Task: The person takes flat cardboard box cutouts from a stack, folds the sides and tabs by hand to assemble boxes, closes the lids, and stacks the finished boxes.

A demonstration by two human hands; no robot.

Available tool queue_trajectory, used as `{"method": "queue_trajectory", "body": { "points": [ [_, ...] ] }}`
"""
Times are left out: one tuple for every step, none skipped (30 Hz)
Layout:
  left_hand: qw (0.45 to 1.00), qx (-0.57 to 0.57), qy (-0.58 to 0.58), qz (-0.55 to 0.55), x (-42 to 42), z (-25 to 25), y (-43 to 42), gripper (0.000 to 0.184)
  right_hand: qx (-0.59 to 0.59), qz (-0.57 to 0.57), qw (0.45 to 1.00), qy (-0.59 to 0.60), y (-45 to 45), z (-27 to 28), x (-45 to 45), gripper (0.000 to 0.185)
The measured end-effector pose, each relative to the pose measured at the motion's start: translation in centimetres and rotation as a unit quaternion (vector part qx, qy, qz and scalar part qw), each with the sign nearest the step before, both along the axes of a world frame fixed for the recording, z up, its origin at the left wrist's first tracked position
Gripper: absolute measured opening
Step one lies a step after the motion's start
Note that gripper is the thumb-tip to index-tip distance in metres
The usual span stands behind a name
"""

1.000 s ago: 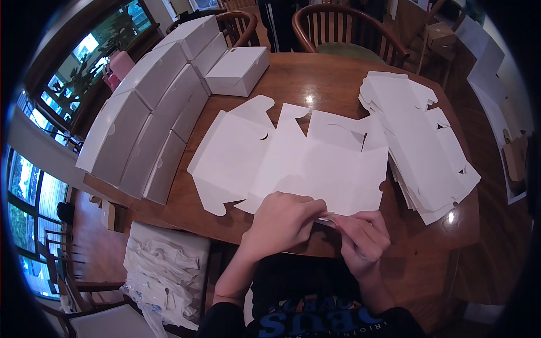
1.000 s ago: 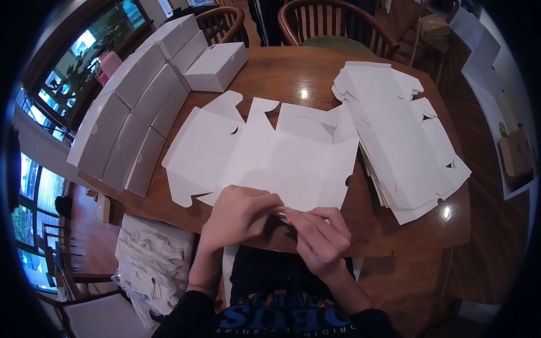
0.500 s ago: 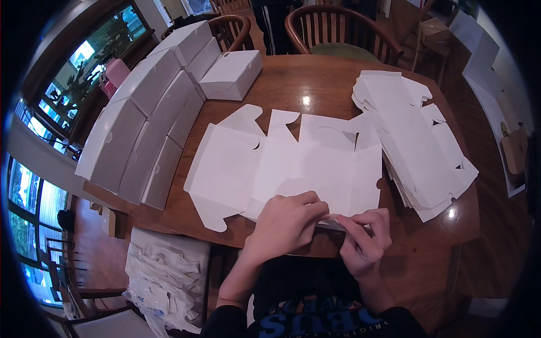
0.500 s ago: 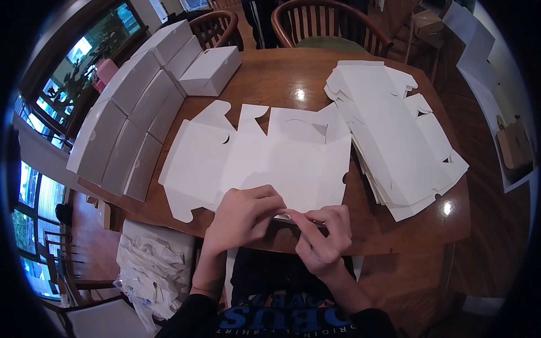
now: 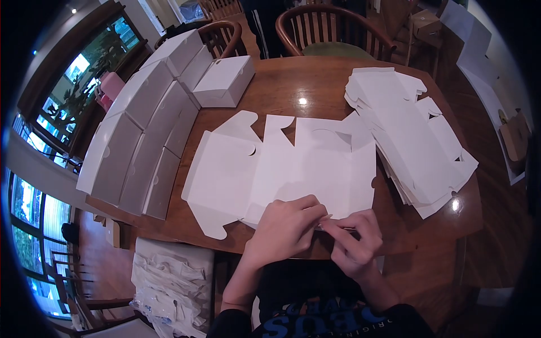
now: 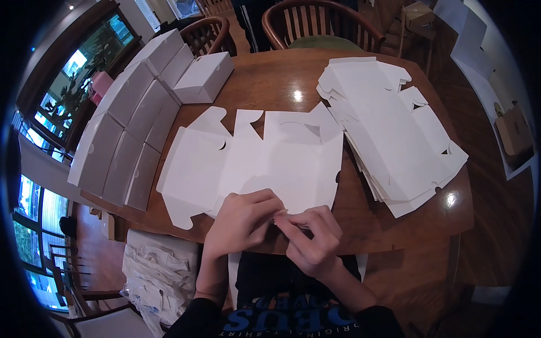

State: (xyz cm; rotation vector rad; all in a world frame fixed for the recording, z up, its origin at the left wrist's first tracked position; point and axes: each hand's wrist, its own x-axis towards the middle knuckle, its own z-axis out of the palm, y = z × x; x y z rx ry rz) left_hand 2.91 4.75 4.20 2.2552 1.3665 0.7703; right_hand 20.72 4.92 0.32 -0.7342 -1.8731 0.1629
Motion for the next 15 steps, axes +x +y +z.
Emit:
{"method": "queue_trajectory", "body": {
  "points": [
    [1.000,-0.001,0.001,-0.003,0.0,0.0,0.0,0.015,-0.001,-0.001,1.000,0.000,0.0,0.0,0.0,0.044],
    [1.000,-0.003,0.002,-0.006,0.0,0.0,0.1,0.015,-0.004,0.001,1.000,-0.005,-0.1,0.0,-0.1,0.044],
    [1.000,-0.003,0.001,-0.006,-0.1,0.1,0.1,0.015,-0.007,0.004,1.000,-0.009,-0.1,0.0,-0.1,0.043],
    [1.000,-0.004,0.000,-0.010,-0.1,0.1,0.1,0.015,-0.007,0.004,1.000,-0.009,-0.1,0.0,-0.1,0.043],
    [1.000,-0.005,-0.002,-0.013,-0.2,0.2,0.1,0.015,-0.003,-0.001,1.000,-0.004,-0.2,0.0,-0.1,0.043],
    [1.000,-0.005,-0.002,-0.012,-0.3,0.3,0.1,0.015,0.001,-0.006,1.000,0.001,-0.2,0.0,-0.2,0.043],
    [0.999,-0.020,0.001,-0.027,-0.5,0.5,0.1,0.016,0.000,-0.006,1.000,0.001,-0.1,0.0,-0.2,0.043],
    [0.998,-0.035,0.004,-0.042,-0.7,0.7,0.0,0.017,0.004,-0.011,1.000,0.012,0.0,0.0,-0.2,0.041],
    [0.998,-0.036,0.004,-0.042,-1.0,0.9,0.0,0.017,0.007,-0.017,1.000,0.023,0.0,-0.1,-0.1,0.039],
    [0.997,-0.053,-0.015,-0.057,-1.2,1.1,-0.1,0.015,0.006,-0.016,1.000,0.023,0.0,-0.2,-0.1,0.039],
    [0.994,-0.069,-0.035,-0.071,-1.3,1.2,-0.1,0.014,0.000,-0.018,1.000,0.019,0.1,-0.2,0.0,0.036],
    [0.995,-0.070,-0.036,-0.068,-1.5,1.1,-0.1,0.014,-0.006,-0.018,1.000,0.015,0.1,-0.3,0.0,0.033],
    [0.992,-0.081,-0.043,-0.081,-1.7,1.0,-0.1,0.015,-0.007,-0.011,1.000,0.014,0.2,-0.2,0.0,0.033],
    [0.990,-0.092,-0.052,-0.091,-2.0,0.9,-0.2,0.016,-0.004,-0.020,1.000,0.007,0.1,-0.1,-0.1,0.030],
    [0.991,-0.092,-0.054,-0.078,-2.3,1.0,-0.5,0.016,0.000,-0.026,1.000,0.000,0.0,0.0,-0.2,0.027]
  ]
}}
